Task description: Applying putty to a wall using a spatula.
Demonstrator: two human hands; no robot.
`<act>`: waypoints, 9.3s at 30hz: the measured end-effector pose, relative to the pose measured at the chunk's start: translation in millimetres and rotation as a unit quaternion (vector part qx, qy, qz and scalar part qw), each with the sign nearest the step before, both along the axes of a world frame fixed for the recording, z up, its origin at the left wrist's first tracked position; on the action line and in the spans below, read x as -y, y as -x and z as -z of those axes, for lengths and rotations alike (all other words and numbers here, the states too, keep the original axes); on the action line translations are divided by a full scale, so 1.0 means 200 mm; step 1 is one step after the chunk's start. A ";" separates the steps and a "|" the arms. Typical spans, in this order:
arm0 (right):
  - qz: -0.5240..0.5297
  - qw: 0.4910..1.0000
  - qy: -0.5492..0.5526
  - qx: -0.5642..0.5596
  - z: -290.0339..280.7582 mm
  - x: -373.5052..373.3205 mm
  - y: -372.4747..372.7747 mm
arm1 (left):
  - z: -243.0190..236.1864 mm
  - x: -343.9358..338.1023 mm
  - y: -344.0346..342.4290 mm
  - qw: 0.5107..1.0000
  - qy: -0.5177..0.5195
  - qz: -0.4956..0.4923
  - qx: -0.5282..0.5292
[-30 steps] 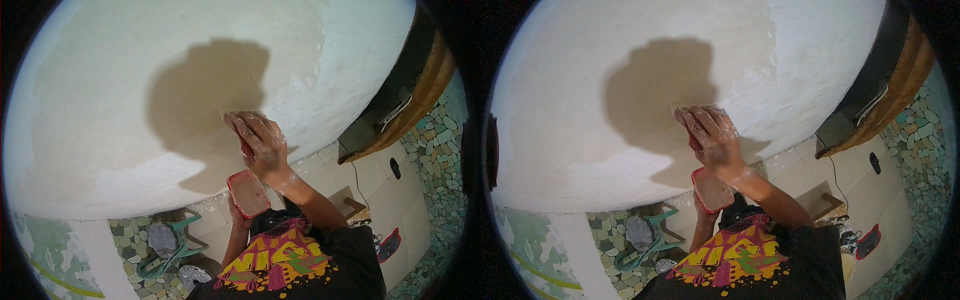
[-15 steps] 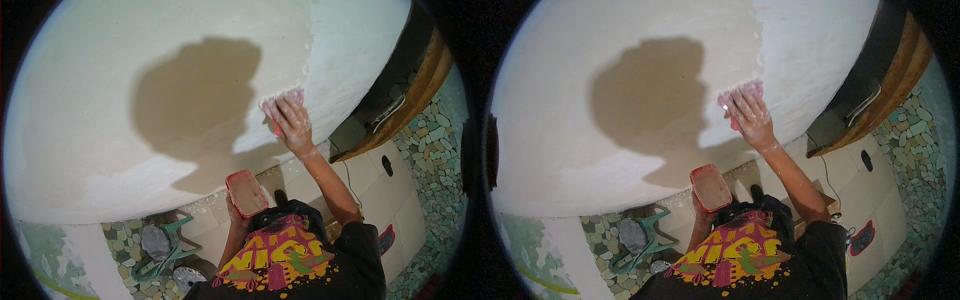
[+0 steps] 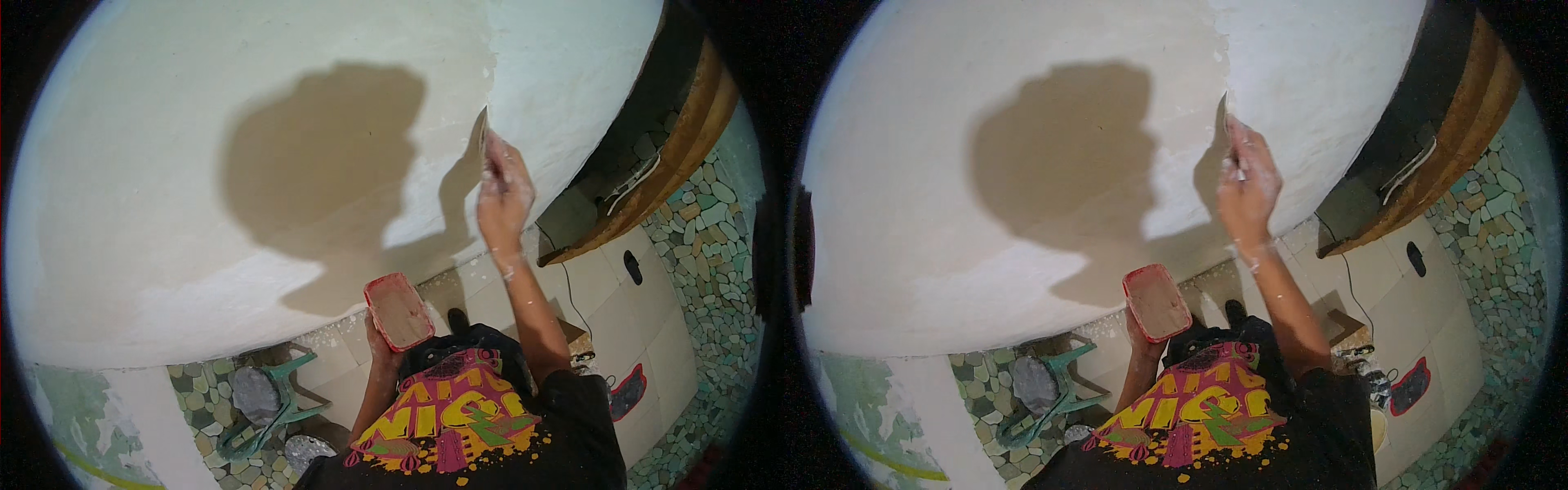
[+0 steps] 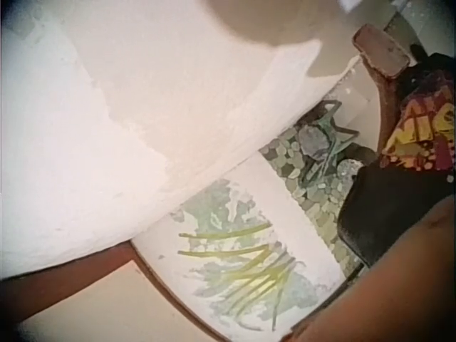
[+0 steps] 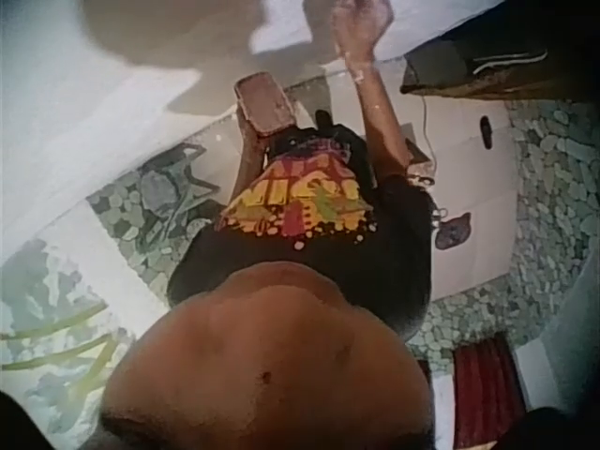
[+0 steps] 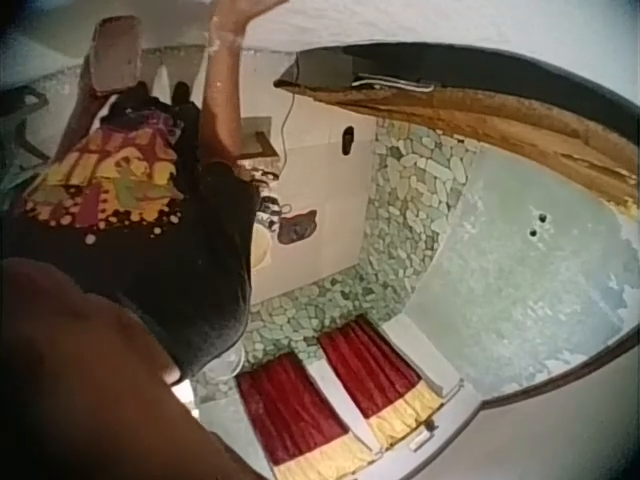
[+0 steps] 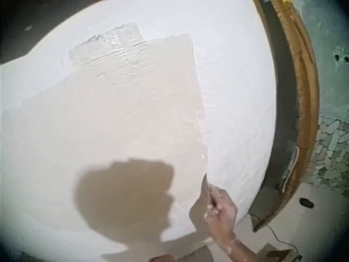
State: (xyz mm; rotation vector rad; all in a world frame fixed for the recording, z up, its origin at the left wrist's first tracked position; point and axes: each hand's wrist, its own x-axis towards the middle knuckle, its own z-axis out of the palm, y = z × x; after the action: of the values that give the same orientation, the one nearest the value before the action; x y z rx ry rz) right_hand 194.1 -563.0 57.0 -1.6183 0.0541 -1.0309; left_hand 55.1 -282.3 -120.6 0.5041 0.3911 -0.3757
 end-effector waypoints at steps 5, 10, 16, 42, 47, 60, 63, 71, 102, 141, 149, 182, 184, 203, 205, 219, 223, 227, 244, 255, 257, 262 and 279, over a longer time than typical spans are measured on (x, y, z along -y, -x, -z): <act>0.022 0.976 0.214 0.022 -0.04 -0.34 0.04 | -0.05 0.06 0.00 0.995 -0.088 0.001 -0.048; -0.061 0.946 0.319 0.013 -0.05 -0.32 0.09 | 0.03 0.07 -0.05 0.996 -0.075 -0.001 -0.049; 0.031 0.919 0.390 0.041 -0.05 -0.02 0.10 | 0.09 0.05 -0.06 0.999 -0.028 0.016 -0.020; -0.050 0.996 -0.070 0.016 -0.21 0.04 -0.02 | 0.06 0.00 -0.04 0.997 -0.077 -0.002 -0.017; -0.053 0.998 0.038 -0.012 -0.24 -0.31 0.06 | 0.00 0.04 -0.05 0.999 -0.042 0.001 -0.005; 0.007 0.956 0.288 0.060 0.05 -0.11 0.15 | -0.09 0.04 -0.06 0.998 -0.064 0.023 -0.010; 0.043 0.925 0.369 0.082 0.15 -0.03 0.05 | -0.03 0.03 -0.05 0.996 -0.082 0.003 -0.031; 0.041 0.888 0.457 0.004 0.56 0.03 0.07 | 0.01 -0.01 -0.03 0.996 -0.066 -0.024 -0.047; 0.202 0.935 0.293 -0.009 0.13 -0.21 0.24 | 0.10 -0.61 -0.17 1.000 0.014 -0.013 0.023; 0.102 0.922 0.359 0.105 0.16 0.10 0.10 | 0.00 0.15 -0.21 0.998 -0.065 0.012 0.012; 0.089 0.868 0.488 0.003 0.51 0.31 0.02 | -0.01 0.26 -0.25 0.997 -0.068 0.021 -0.001; 0.146 0.900 0.408 0.039 -0.04 0.30 -0.04 | 0.02 0.04 -0.30 0.999 -0.045 0.024 -0.011; 0.164 0.878 0.448 0.041 0.02 0.31 -0.10 | 0.02 0.04 -0.30 0.998 -0.042 0.037 -0.016; 0.020 0.999 0.036 0.008 -0.20 0.07 -0.01 | 0.03 0.20 -0.31 0.997 -0.022 0.074 0.008; 0.021 0.996 0.088 0.006 -0.20 -0.07 0.01 | -0.02 0.23 -0.31 0.997 -0.026 0.068 0.025; 0.157 0.874 0.454 0.075 -0.40 0.35 -0.10 | -0.04 0.25 -0.34 0.996 -0.040 0.070 0.026; 0.156 0.868 0.468 0.053 -0.10 0.33 -0.13 | 0.04 0.24 -0.34 0.998 -0.037 0.045 0.018; 0.082 0.900 0.428 -0.010 0.14 0.34 0.00 | 0.01 0.26 -0.34 0.997 -0.028 0.068 0.029; 0.047 0.989 0.125 0.069 -0.52 -0.01 -0.07 | -0.02 0.25 -0.29 0.997 -0.054 0.041 0.023; 0.175 0.883 0.399 0.171 -0.61 0.40 -0.12 | -0.12 0.25 -0.30 0.994 -0.091 0.063 0.004; 0.180 0.867 0.446 0.132 -0.60 0.43 -0.13 | -0.10 0.25 -0.30 0.995 -0.067 0.078 0.018; 0.159 0.876 0.449 0.072 -0.27 0.43 -0.16 | 0.02 0.24 -0.27 0.991 0.027 0.127 0.029; -0.010 0.996 0.010 0.083 -0.66 0.25 -0.13 | 0.01 0.37 -0.20 0.996 -0.040 0.069 0.035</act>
State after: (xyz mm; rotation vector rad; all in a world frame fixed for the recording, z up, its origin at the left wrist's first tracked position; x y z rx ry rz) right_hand 220.4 -613.6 188.6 -1.5428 -0.0837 -1.1491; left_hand 94.9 -356.3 -121.9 0.6225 0.3044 -0.4749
